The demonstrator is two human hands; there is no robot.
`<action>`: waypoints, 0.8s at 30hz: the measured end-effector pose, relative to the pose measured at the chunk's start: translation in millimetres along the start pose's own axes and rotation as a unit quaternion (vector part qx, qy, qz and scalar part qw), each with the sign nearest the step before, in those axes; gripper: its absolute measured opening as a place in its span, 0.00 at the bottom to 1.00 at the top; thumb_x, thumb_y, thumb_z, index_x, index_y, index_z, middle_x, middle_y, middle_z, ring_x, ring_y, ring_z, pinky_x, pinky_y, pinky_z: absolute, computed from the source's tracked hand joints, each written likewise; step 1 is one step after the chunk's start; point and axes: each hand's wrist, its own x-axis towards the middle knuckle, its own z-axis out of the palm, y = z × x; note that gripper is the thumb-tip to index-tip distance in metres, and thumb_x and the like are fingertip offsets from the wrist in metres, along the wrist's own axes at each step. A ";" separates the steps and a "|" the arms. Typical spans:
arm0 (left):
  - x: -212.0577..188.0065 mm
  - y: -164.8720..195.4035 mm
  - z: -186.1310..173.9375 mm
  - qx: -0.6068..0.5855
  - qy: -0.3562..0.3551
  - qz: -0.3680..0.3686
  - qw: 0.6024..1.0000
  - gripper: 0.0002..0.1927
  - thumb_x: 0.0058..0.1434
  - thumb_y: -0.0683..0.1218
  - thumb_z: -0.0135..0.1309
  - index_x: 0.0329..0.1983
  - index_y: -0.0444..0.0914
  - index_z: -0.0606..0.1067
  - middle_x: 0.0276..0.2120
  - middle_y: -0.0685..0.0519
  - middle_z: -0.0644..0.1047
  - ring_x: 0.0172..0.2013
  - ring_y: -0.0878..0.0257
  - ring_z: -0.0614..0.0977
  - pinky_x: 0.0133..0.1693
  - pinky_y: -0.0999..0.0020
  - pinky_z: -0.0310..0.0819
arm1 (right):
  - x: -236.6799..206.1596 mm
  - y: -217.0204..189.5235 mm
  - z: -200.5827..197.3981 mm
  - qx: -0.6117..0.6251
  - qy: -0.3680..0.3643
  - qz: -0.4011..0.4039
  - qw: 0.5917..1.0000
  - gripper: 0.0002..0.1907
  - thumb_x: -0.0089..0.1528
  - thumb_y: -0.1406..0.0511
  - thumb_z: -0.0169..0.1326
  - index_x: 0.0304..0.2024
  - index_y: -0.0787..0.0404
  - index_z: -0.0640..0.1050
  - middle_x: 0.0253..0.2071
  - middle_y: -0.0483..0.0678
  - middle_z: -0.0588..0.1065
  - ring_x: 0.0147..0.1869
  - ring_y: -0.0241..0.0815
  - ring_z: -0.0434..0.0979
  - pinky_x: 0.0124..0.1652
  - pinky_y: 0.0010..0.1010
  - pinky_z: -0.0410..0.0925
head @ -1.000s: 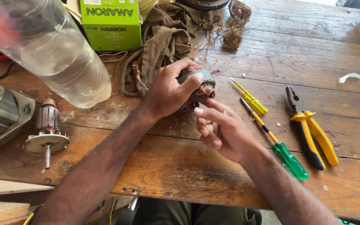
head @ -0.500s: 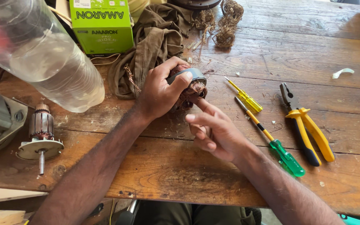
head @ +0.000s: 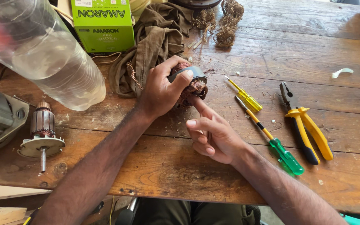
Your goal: The person holds a burnt electric motor stator on a wooden workbench and uses a screwdriver to pry and scrape the charred copper windings out of the stator housing, working around its rim. Near the end they pick up pliers and continue pulling winding material from the housing by hand.
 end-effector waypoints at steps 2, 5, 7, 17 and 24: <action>0.3 -0.6 -0.5 -0.004 0.005 0.007 1.000 0.21 0.65 0.56 0.51 0.46 0.33 0.77 0.35 0.49 0.83 0.39 0.65 0.83 0.43 0.66 0.78 | -0.8 0.2 -2.7 -0.005 0.022 0.010 1.000 0.46 0.65 0.71 0.54 0.79 0.40 0.48 0.19 0.40 0.67 0.15 0.29 0.64 0.15 0.19 0.59; 0.4 -0.6 -2.0 -0.026 -0.006 0.001 1.000 0.21 0.66 0.56 0.50 0.46 0.34 0.77 0.35 0.49 0.83 0.39 0.65 0.84 0.44 0.66 0.79 | 0.7 2.4 -4.7 0.010 0.027 0.031 0.999 0.47 0.65 0.72 0.54 0.79 0.42 0.48 0.19 0.39 0.67 0.16 0.28 0.65 0.15 0.19 0.59; 0.9 -0.1 -3.0 -0.043 -0.017 -0.007 0.999 0.21 0.66 0.56 0.49 0.47 0.34 0.77 0.35 0.49 0.83 0.39 0.65 0.84 0.43 0.66 0.79 | 3.6 3.2 -4.5 -0.014 0.031 0.026 0.999 0.46 0.65 0.72 0.55 0.79 0.45 0.49 0.20 0.40 0.69 0.16 0.29 0.66 0.15 0.19 0.60; -1.4 1.6 0.3 0.026 -0.007 0.019 0.999 0.23 0.66 0.58 0.50 0.48 0.35 0.77 0.35 0.47 0.83 0.39 0.61 0.86 0.42 0.64 0.79 | 5.4 -3.5 4.2 -0.121 0.068 0.007 0.990 0.49 0.63 0.68 0.56 0.78 0.52 0.43 0.21 0.47 0.72 0.16 0.34 0.70 0.16 0.23 0.62; -2.7 0.2 5.4 0.028 0.025 0.027 0.999 0.23 0.65 0.58 0.50 0.46 0.34 0.77 0.34 0.47 0.83 0.37 0.61 0.86 0.41 0.64 0.79 | 3.0 -0.7 11.5 -0.251 0.071 0.032 0.965 0.55 0.61 0.65 0.58 0.79 0.53 0.36 0.18 0.43 0.70 0.15 0.32 0.68 0.12 0.23 0.60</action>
